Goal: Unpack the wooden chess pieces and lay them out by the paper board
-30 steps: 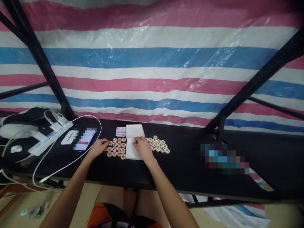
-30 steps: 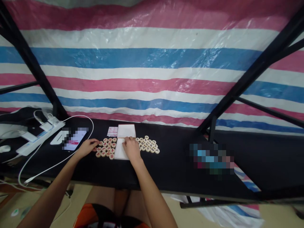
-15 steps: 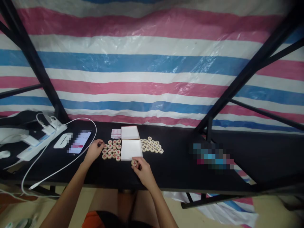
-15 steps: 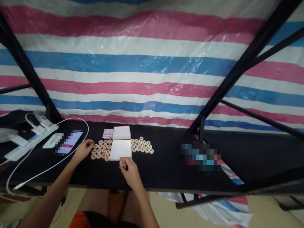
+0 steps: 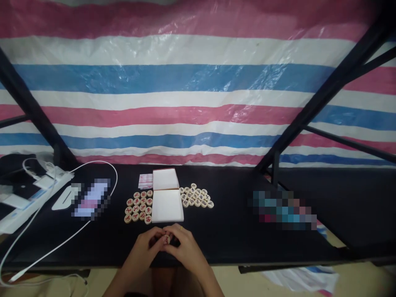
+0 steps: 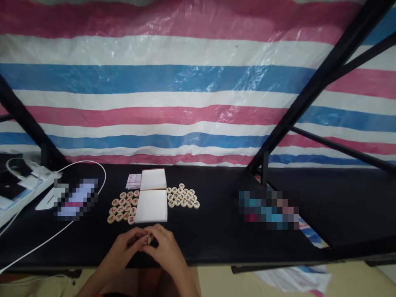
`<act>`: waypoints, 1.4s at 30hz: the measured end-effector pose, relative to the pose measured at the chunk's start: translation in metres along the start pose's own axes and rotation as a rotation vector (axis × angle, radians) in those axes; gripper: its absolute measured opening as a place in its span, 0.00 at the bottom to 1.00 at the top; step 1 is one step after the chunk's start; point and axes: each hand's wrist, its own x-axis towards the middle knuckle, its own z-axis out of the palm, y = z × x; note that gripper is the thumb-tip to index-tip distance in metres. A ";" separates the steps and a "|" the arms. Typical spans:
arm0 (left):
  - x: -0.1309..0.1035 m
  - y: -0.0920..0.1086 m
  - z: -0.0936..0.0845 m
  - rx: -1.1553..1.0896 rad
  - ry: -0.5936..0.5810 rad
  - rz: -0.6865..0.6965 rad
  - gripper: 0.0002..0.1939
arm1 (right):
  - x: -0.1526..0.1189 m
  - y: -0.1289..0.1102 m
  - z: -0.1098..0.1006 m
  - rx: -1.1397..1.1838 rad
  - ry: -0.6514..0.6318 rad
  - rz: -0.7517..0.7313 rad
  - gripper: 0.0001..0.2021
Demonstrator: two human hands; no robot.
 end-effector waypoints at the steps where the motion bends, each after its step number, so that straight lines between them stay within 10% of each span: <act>1: 0.002 0.003 -0.002 -0.032 -0.037 -0.023 0.14 | 0.000 0.000 -0.001 -0.001 -0.006 -0.001 0.16; 7: 0.019 0.009 -0.065 0.025 0.072 -0.017 0.16 | 0.001 0.003 -0.005 0.064 0.037 0.019 0.22; 11: 0.064 -0.014 -0.136 0.110 0.362 -0.028 0.21 | 0.005 0.005 -0.006 0.094 0.077 0.070 0.13; 15: 0.104 -0.044 -0.169 0.285 0.330 -0.077 0.22 | 0.008 0.003 -0.005 0.048 0.042 0.083 0.11; 23: 0.107 -0.055 -0.165 0.517 0.218 -0.075 0.19 | 0.002 -0.007 -0.011 -0.001 0.049 -0.007 0.11; 31: 0.103 -0.052 -0.173 0.542 0.117 -0.008 0.18 | 0.052 0.036 -0.114 -0.303 0.376 -0.026 0.12; 34: 0.094 -0.053 -0.170 0.499 0.224 0.003 0.19 | 0.091 0.058 -0.139 -0.464 0.302 -0.048 0.13; 38: 0.061 -0.045 -0.144 0.470 0.411 0.123 0.18 | 0.123 0.067 -0.150 -0.544 0.095 -0.093 0.13; 42: 0.014 -0.028 -0.093 0.415 0.353 0.282 0.14 | 0.097 0.071 -0.148 -0.595 0.273 -0.045 0.14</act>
